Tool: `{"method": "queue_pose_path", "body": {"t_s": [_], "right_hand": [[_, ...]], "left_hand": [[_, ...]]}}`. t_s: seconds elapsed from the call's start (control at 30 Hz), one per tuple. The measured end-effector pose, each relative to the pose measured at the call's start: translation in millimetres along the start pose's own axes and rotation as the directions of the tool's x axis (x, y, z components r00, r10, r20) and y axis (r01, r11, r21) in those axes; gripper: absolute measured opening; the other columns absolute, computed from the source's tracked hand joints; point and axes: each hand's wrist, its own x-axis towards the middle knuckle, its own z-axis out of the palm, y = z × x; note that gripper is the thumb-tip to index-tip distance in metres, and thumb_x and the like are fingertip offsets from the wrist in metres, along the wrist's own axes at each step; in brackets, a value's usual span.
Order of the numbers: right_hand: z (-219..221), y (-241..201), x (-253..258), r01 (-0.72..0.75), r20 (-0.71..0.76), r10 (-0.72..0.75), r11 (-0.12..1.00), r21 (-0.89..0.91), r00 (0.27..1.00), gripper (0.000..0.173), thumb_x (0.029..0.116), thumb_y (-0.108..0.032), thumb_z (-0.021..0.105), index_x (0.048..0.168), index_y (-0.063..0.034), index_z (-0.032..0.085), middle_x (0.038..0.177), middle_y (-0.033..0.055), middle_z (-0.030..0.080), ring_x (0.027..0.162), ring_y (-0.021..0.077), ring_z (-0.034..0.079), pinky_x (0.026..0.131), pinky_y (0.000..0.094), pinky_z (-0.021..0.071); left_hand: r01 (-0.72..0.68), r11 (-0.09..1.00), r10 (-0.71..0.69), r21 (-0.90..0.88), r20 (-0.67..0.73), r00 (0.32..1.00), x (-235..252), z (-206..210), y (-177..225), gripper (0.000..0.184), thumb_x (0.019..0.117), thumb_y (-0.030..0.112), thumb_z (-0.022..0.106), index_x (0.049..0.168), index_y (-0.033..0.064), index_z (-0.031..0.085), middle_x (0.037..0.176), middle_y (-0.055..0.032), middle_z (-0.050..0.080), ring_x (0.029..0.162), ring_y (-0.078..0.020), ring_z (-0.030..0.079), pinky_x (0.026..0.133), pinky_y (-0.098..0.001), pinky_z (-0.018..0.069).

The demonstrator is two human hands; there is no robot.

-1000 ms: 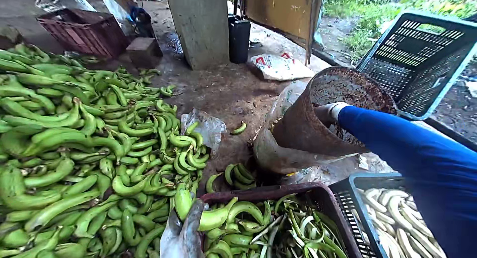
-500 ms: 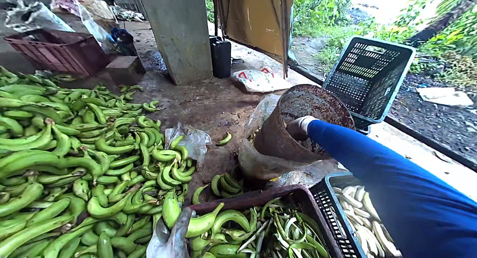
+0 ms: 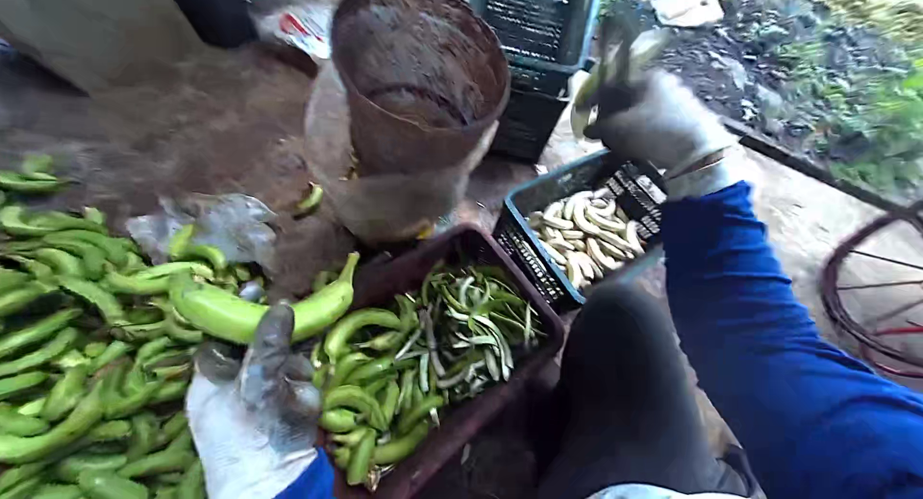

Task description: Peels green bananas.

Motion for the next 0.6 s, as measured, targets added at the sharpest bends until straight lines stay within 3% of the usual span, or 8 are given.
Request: {"method": "queue_pose_path", "body": {"t_s": [0.07, 0.1, 0.13, 0.2, 0.3, 0.37, 0.43, 0.6], "right_hand": [[18, 41, -34, -0.179, -0.042, 0.174, 0.957, -0.23, 0.984, 0.037, 0.0915, -0.032, 0.067, 0.112, -0.0007, 0.068, 0.107, 0.0297, 0.067, 0.104, 0.0502, 0.065, 0.082, 0.0759, 0.0472], [31, 54, -49, -0.237, -0.076, 0.226, 0.954, -0.184, 0.971, 0.041, 0.0954, -0.036, 0.061, 0.118, -0.0016, 0.067, 0.111, 0.0279, 0.068, 0.107, 0.0476, 0.065, 0.087, 0.0736, 0.0478], [46, 61, -67, -0.269, -0.076, 0.266, 0.963, -0.026, 0.961, 0.044, 0.0985, -0.041, 0.059, 0.121, -0.0042, 0.066, 0.107, 0.0219, 0.069, 0.101, 0.0395, 0.067, 0.086, 0.0665, 0.0519], [77, 62, -106, -0.306, 0.111, 0.285, 0.886, 0.35, 0.952, 0.048, 0.1006, -0.05, 0.059, 0.125, -0.0092, 0.06, 0.09, 0.0127, 0.07, 0.074, 0.026, 0.069, 0.069, 0.0517, 0.0596], [99, 32, -148, -0.293, 0.321, 0.124, 0.776, 0.559, 0.939, 0.049, 0.0985, -0.048, 0.062, 0.137, -0.0206, 0.048, 0.088, 0.0088, 0.066, 0.065, 0.0211, 0.064, 0.06, 0.0438, 0.0561], [113, 4, -153, -0.202, 0.278, 0.006, 0.7, 0.685, 0.961, 0.041, 0.1008, -0.036, 0.062, 0.135, -0.0149, 0.052, 0.089, 0.0094, 0.067, 0.066, 0.021, 0.065, 0.059, 0.0418, 0.0575], [132, -17, -158, -0.143, 0.265, -0.083, 0.672, 0.726, 0.961, 0.037, 0.1019, -0.035, 0.061, 0.131, -0.0121, 0.058, 0.09, 0.009, 0.069, 0.069, 0.0213, 0.067, 0.063, 0.043, 0.0602], [158, -51, -188, -0.027, 0.373, -0.361, 0.687, 0.726, 0.855, 0.039, 0.1026, -0.04, 0.057, 0.127, -0.0108, 0.064, 0.087, 0.0023, 0.069, 0.071, 0.0118, 0.066, 0.066, 0.0344, 0.0595]], "left_hand": [[-0.152, 0.962, 0.121, 0.227, 0.144, 0.982, -15, 11, 2, 0.059, 0.0945, 0.023, 0.073, 0.145, 0.0066, 0.048, 0.126, -0.0061, 0.066, 0.111, -0.015, 0.068, 0.092, -0.0339, 0.0604], [-0.223, 0.921, 0.161, 0.318, 0.21, 0.964, -23, 16, 5, 0.059, 0.0943, 0.028, 0.073, 0.144, 0.0077, 0.049, 0.127, -0.0046, 0.066, 0.112, -0.0134, 0.067, 0.094, -0.0327, 0.06], [-0.27, 0.88, 0.173, 0.391, 0.266, 0.948, -32, 20, 8, 0.059, 0.0944, 0.03, 0.073, 0.144, 0.0089, 0.05, 0.127, -0.0038, 0.067, 0.111, -0.0126, 0.068, 0.094, -0.033, 0.0601], [-0.318, 0.801, 0.156, 0.506, 0.336, 0.929, -50, 31, 12, 0.057, 0.0951, 0.028, 0.073, 0.145, 0.0127, 0.05, 0.127, -0.0011, 0.067, 0.107, -0.0084, 0.068, 0.091, -0.0317, 0.06], [-0.385, 0.796, 0.194, 0.468, 0.404, 0.894, -63, 41, 2, 0.057, 0.0958, 0.015, 0.071, 0.148, 0.0131, 0.049, 0.134, -0.0025, 0.064, 0.112, -0.011, 0.066, 0.094, -0.0334, 0.0598], [-0.404, 0.805, 0.229, 0.434, 0.401, 0.887, -63, 47, -6, 0.055, 0.0957, 0.015, 0.071, 0.147, 0.0137, 0.051, 0.133, -0.0031, 0.064, 0.115, -0.0139, 0.066, 0.096, -0.0358, 0.0601], [-0.421, 0.778, 0.254, 0.467, 0.379, 0.89, -62, 51, -12, 0.054, 0.0963, 0.02, 0.072, 0.146, 0.015, 0.052, 0.135, -0.002, 0.064, 0.118, -0.0129, 0.065, 0.101, -0.0353, 0.0584], [-0.438, 0.717, 0.303, 0.543, 0.324, 0.896, -66, 55, -21, 0.053, 0.0965, 0.025, 0.071, 0.145, 0.0119, 0.054, 0.135, -0.0045, 0.063, 0.119, -0.0118, 0.063, 0.103, -0.033, 0.0553]]}}
